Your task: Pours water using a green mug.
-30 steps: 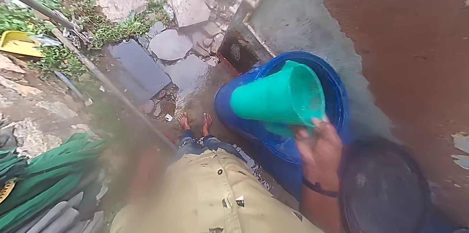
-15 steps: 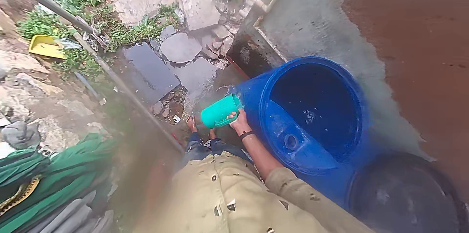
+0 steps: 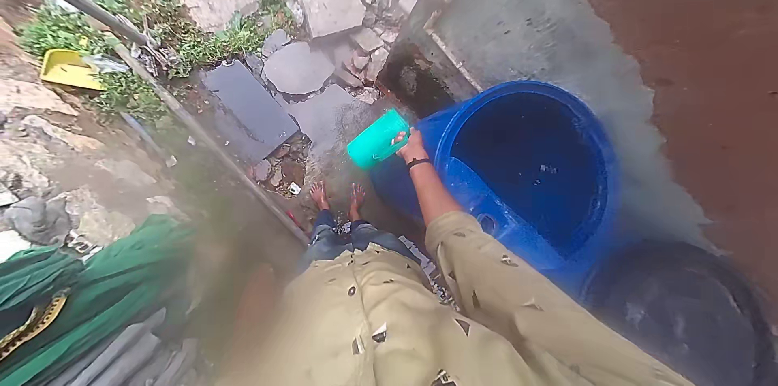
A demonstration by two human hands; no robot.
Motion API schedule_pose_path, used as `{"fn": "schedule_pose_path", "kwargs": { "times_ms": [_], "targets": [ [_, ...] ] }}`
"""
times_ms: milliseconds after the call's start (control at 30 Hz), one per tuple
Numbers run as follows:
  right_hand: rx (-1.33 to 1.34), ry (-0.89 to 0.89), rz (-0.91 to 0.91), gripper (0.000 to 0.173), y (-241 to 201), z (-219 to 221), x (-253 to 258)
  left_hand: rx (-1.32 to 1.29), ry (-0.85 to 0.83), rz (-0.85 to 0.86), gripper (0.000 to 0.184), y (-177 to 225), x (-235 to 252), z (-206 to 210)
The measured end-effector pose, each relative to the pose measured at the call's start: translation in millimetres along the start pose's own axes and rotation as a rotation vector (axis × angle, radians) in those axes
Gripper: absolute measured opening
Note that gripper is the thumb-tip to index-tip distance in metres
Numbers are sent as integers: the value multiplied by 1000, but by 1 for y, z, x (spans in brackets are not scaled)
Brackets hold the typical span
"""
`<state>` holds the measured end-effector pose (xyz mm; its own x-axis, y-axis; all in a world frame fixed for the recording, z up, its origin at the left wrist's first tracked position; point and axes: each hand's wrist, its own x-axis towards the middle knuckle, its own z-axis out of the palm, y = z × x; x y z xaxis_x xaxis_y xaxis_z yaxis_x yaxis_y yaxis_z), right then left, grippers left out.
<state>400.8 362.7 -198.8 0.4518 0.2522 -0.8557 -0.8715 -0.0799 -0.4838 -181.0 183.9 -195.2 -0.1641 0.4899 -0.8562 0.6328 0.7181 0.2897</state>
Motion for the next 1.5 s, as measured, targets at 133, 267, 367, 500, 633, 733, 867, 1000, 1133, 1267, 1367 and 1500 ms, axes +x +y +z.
{"fn": "schedule_pose_path", "kwargs": {
  "times_ms": [133, 267, 367, 500, 633, 733, 867, 1000, 1133, 1267, 1367, 1500],
  "targets": [
    [-57, -45, -4, 28, -31, 35, 11, -18, 42, 99, 33, 14, 14, -11],
    [-124, -111, 49, 27, -50, 52, 8, 4, 43, 115, 33, 18, 19, -11],
    [-232, -179, 69, 30, -51, 57, -3, 7, 31, 96, 31, 8, 19, 0],
    [-505, -305, -31, 28, -30, 57, -27, 43, -30, 36, 31, 2, 8, 13],
    [-827, -428, -132, 51, 9, 51, -46, 68, -37, 0, 29, 2, -3, 20],
    [-965, -431, -131, 62, 35, 29, -61, 16, -14, 4, 29, -4, 2, 21],
    [-812, -277, -93, 54, 58, 1, -41, -35, 9, 19, 30, 3, 6, 17],
    [-610, -114, -11, 41, 60, -27, -39, -66, 6, 44, 29, 13, 11, 16],
    [-502, 16, 111, 34, 58, -37, -32, -5, -14, 72, 30, 22, 10, 18],
    [-505, 51, 129, 35, 53, -33, -15, 31, -15, 76, 30, 24, 11, 15],
    [-568, 32, 152, 38, 49, -21, -5, 28, -2, 86, 30, 21, 9, 12],
    [-651, -111, 177, 37, 53, 3, -12, 26, -27, 46, 32, 32, -5, 11]
  ]
}}
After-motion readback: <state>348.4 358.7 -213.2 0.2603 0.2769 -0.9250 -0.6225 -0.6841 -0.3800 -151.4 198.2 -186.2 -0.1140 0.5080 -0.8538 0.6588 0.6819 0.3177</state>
